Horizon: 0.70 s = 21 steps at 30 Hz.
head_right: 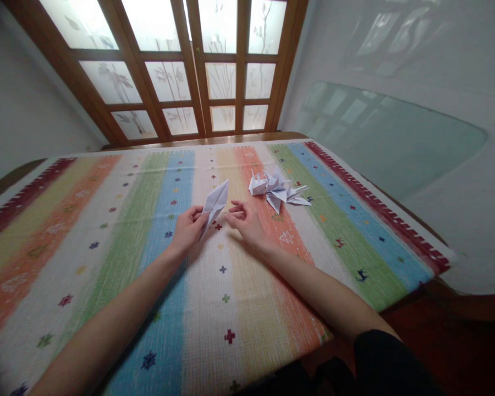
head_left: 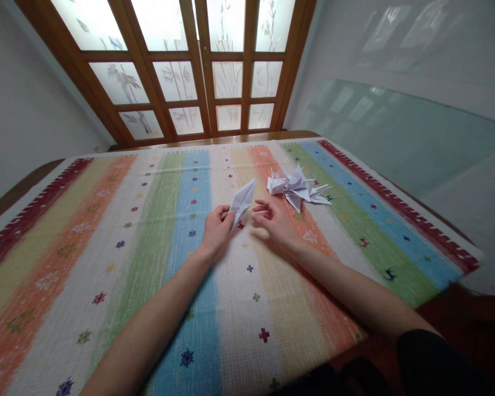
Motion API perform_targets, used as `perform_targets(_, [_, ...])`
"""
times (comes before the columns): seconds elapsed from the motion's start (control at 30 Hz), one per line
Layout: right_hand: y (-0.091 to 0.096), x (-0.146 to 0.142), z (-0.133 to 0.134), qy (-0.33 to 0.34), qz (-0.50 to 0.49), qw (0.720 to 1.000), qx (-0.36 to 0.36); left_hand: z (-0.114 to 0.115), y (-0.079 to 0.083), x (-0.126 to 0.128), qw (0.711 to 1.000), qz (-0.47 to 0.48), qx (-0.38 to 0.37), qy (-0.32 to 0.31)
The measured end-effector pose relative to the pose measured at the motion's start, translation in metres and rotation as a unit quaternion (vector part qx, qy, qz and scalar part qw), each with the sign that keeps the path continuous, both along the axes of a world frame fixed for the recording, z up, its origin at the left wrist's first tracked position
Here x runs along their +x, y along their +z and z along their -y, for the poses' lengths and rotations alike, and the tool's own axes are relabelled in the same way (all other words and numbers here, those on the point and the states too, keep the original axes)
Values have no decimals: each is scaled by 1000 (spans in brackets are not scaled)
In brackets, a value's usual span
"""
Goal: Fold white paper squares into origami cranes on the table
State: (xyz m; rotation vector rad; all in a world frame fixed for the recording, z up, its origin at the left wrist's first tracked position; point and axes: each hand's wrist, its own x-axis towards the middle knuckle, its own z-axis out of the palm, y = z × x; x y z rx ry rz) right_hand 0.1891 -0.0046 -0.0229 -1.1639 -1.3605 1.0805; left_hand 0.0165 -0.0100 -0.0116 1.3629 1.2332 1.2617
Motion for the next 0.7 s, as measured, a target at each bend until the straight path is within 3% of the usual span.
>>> perform_targets(0.07, [3, -16, 1, 45, -39, 998, -22, 4, -1, 4, 992, 116, -51, -4])
perform_targets(0.13, [6, -29, 1, 52, -47, 998, -11, 9, -1, 6, 983, 168, -78, 1])
perform_targets(0.27, [10, -40, -1, 37, -33, 999, 20, 13, 0, 4, 988, 142, -43, 45])
perform_targets(0.43, [10, -40, 0, 73, 10, 997, 30, 9, -2, -2, 990, 122, -8, 68])
perform_targets(0.7, [5, -48, 10, -26, -15, 998, 52, 13, -12, 3, 979, 164, -11, 120])
